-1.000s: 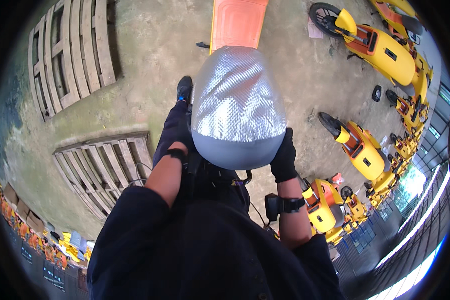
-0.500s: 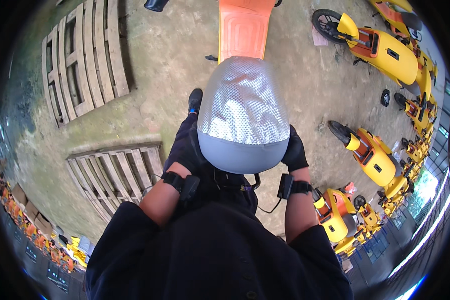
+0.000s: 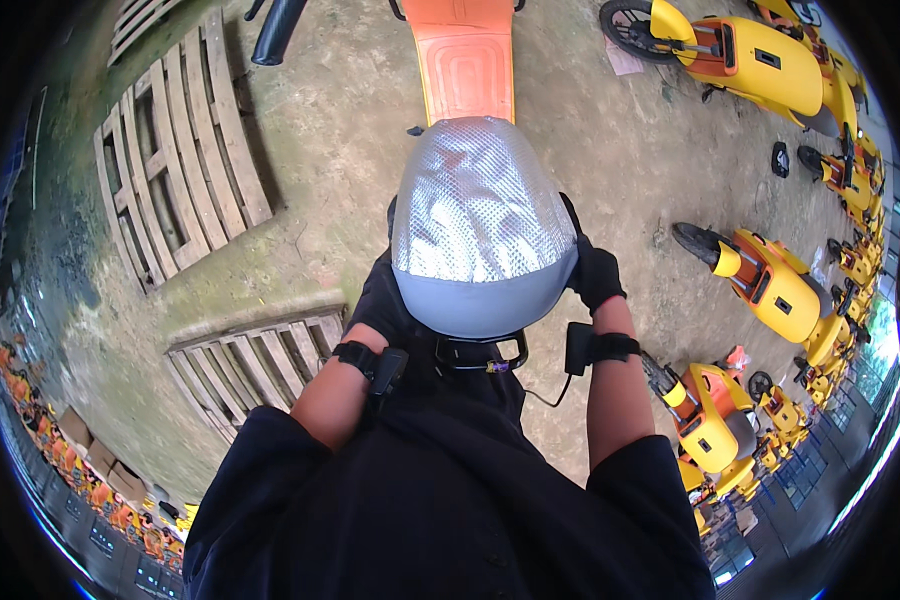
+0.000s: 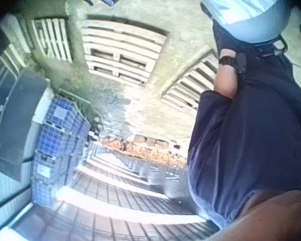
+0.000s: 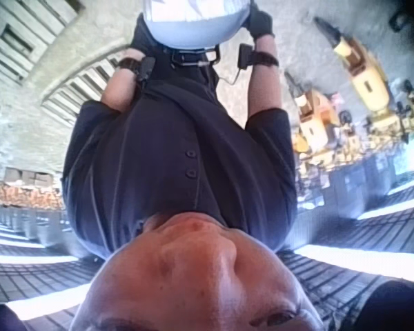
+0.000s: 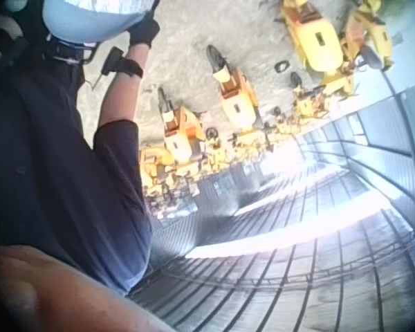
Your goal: The person handles a silver cover and opens the seat compartment of a yellow scooter while standing in a parking lot. They lift and lower the cover several times to check the area underneath the seat.
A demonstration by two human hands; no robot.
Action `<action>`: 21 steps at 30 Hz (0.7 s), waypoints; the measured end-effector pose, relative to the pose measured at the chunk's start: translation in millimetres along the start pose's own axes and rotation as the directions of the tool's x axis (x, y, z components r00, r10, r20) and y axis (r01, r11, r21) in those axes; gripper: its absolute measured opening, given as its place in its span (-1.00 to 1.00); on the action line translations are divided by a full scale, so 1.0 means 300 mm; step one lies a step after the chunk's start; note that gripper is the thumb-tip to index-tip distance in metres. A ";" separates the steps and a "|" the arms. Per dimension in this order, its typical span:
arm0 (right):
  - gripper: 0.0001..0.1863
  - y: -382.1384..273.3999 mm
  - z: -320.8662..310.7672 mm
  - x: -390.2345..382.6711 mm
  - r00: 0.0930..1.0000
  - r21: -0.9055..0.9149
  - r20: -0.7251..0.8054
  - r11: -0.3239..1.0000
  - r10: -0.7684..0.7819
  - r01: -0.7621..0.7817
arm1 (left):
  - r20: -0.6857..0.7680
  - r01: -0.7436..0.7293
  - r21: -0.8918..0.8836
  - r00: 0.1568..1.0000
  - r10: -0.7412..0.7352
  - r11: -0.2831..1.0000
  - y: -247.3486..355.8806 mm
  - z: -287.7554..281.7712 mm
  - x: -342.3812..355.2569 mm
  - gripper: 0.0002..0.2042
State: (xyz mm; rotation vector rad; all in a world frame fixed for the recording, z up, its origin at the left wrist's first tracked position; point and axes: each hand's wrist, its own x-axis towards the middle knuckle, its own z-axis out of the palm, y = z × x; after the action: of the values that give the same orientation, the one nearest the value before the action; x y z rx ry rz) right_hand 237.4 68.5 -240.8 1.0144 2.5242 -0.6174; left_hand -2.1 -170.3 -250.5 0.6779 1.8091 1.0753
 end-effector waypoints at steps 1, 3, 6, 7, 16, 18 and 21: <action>-0.57 -0.031 -0.031 -0.001 1.000 0.004 -0.003 1.000 -0.005 0.005 | 0.003 0.001 -0.001 1.000 -0.001 1.000 -0.015 0.005 -0.002 -0.41; -0.60 -0.083 -0.054 -0.007 0.985 0.227 0.117 0.962 0.125 -0.149 | 0.021 0.003 -0.006 1.000 -0.003 1.000 -0.032 0.014 -0.004 -0.45; -0.67 -0.109 -0.002 -0.025 0.988 0.179 -0.012 0.972 0.157 -0.152 | 0.107 -0.003 -0.005 0.994 0.003 1.000 -0.061 0.021 0.012 -0.52; -0.65 -0.115 0.010 -0.047 0.982 0.270 -0.013 0.946 0.187 -0.177 | 0.135 0.004 -0.022 0.991 -0.001 1.000 -0.071 0.021 0.012 -0.55; -0.67 -0.149 0.111 -0.095 0.965 0.547 -0.085 0.821 0.247 -0.162 | 0.134 0.075 -0.044 0.989 -0.069 0.996 0.008 -0.037 0.020 -0.47; -0.70 -0.176 0.061 -0.091 0.969 0.568 -0.043 0.803 0.245 -0.178 | 0.266 -0.041 0.467 0.959 -0.096 0.883 0.059 -0.105 0.025 -0.42; -0.70 -0.103 0.157 -0.108 0.956 0.419 -0.092 0.882 0.279 -0.217 | 0.058 -0.040 0.234 0.998 0.027 0.971 -0.022 -0.015 -0.003 -0.40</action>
State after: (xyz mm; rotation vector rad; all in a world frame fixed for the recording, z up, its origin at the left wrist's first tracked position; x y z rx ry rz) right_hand 244.8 6.1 -257.2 1.5562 2.3772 -1.0481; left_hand -5.8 -175.9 -254.9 0.8733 1.9013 0.8630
